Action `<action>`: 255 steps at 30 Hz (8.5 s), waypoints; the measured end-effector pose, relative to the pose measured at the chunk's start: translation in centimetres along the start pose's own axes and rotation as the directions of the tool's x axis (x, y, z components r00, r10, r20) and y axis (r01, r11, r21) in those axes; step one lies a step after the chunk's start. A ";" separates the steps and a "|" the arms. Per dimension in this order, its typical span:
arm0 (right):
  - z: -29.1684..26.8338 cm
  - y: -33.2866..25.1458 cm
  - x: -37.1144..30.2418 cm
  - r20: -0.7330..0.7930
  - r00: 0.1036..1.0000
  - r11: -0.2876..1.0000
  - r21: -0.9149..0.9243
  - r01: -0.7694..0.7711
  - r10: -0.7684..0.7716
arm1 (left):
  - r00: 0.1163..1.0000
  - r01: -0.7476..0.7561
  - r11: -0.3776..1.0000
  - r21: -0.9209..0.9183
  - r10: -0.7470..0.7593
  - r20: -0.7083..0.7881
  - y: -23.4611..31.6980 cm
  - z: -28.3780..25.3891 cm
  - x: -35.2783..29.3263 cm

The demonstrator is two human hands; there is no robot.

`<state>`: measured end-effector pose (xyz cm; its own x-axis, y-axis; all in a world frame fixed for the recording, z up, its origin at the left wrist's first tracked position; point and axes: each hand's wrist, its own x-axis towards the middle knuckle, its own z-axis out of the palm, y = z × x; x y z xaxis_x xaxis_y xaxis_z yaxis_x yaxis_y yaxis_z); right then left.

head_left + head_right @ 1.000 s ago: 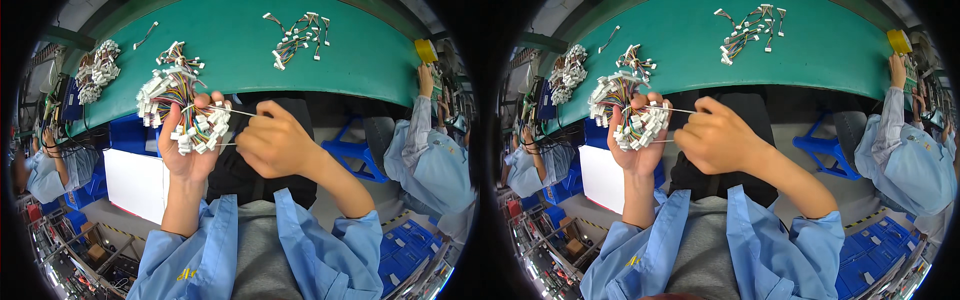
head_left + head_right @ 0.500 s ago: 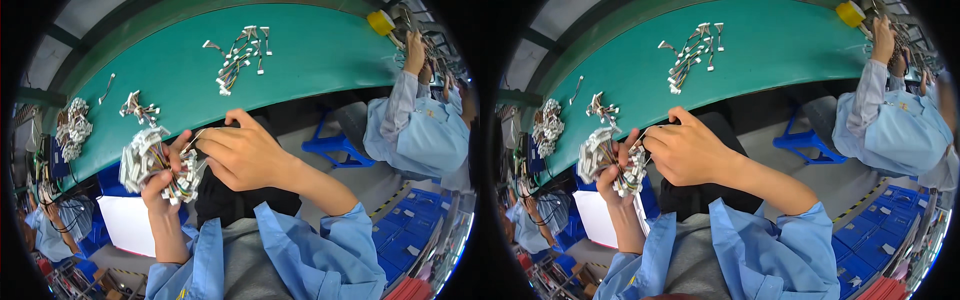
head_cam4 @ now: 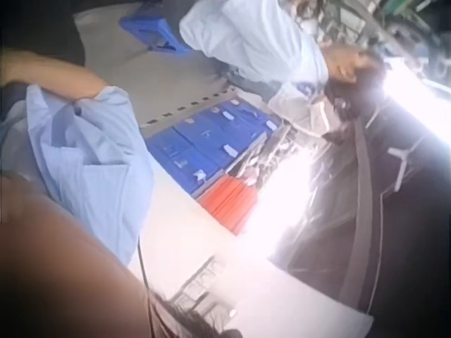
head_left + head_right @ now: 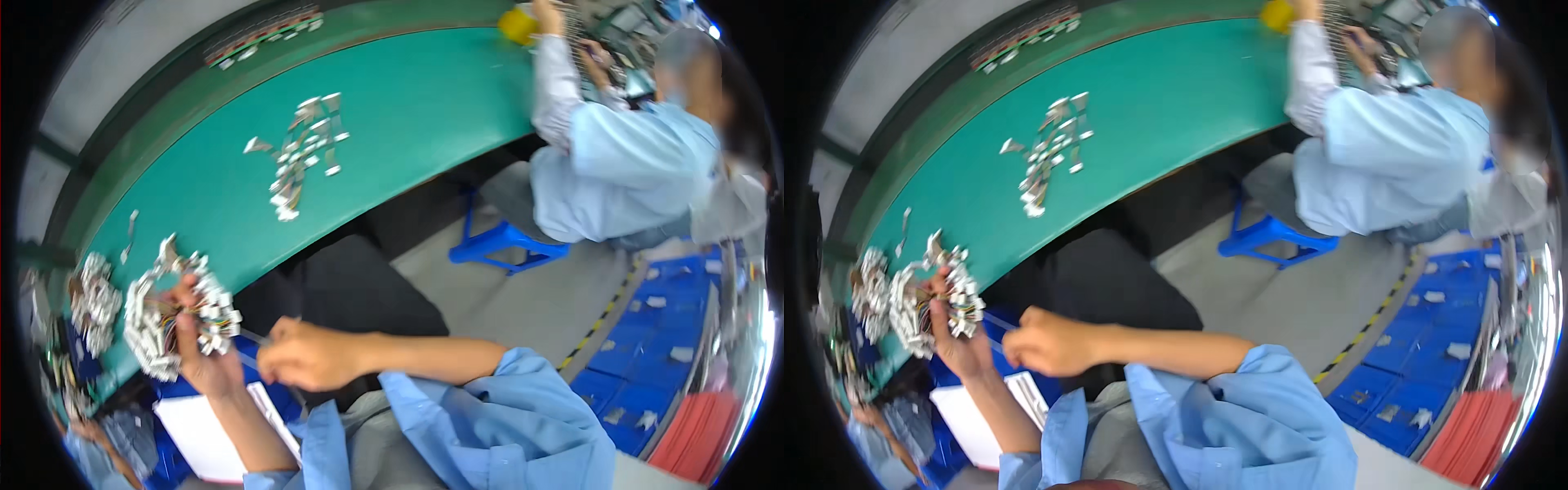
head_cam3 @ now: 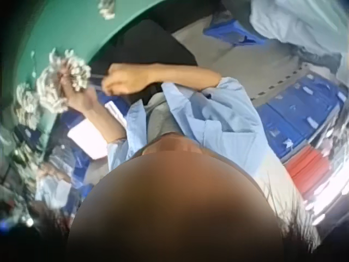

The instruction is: Assembling circuit boards by connecting wire harnesses and components.

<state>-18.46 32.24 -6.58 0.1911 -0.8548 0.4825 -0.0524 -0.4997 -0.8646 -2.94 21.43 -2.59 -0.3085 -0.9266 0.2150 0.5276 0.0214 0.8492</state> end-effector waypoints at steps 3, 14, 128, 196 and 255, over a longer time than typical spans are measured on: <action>0.8 -2.2 -0.5 -0.033 0.993 0.988 -0.109 0.110 -0.114 | 0.996 -0.087 0.989 0.118 0.084 0.027 -0.6 -0.4 0.5; -1.4 -7.5 -1.2 -0.201 0.974 0.976 0.212 -0.058 0.101 | 0.942 0.143 0.989 -0.029 -0.145 -0.303 -2.3 4.2 -3.2; -7.8 -6.4 -3.2 -0.091 0.978 0.947 -0.282 0.154 -0.186 | 0.945 0.322 0.901 -0.291 -0.288 0.154 -0.1 8.4 -4.3; -24.6 2.5 8.2 -0.584 0.759 0.193 -0.741 -0.643 0.286 | 0.952 0.289 0.759 0.584 -0.295 -0.088 1.7 8.8 6.1; -23.6 5.9 19.3 -0.454 0.624 0.188 -0.694 -0.696 0.636 | 0.828 0.558 0.796 0.235 -0.554 -0.091 2.0 1.5 6.0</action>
<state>-38.24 9.48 0.98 -0.3587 -0.9148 -0.1857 -0.8226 0.4038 -0.4004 -4.94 16.53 1.11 -0.4758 -0.8127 -0.3363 0.0620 -0.4124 0.9089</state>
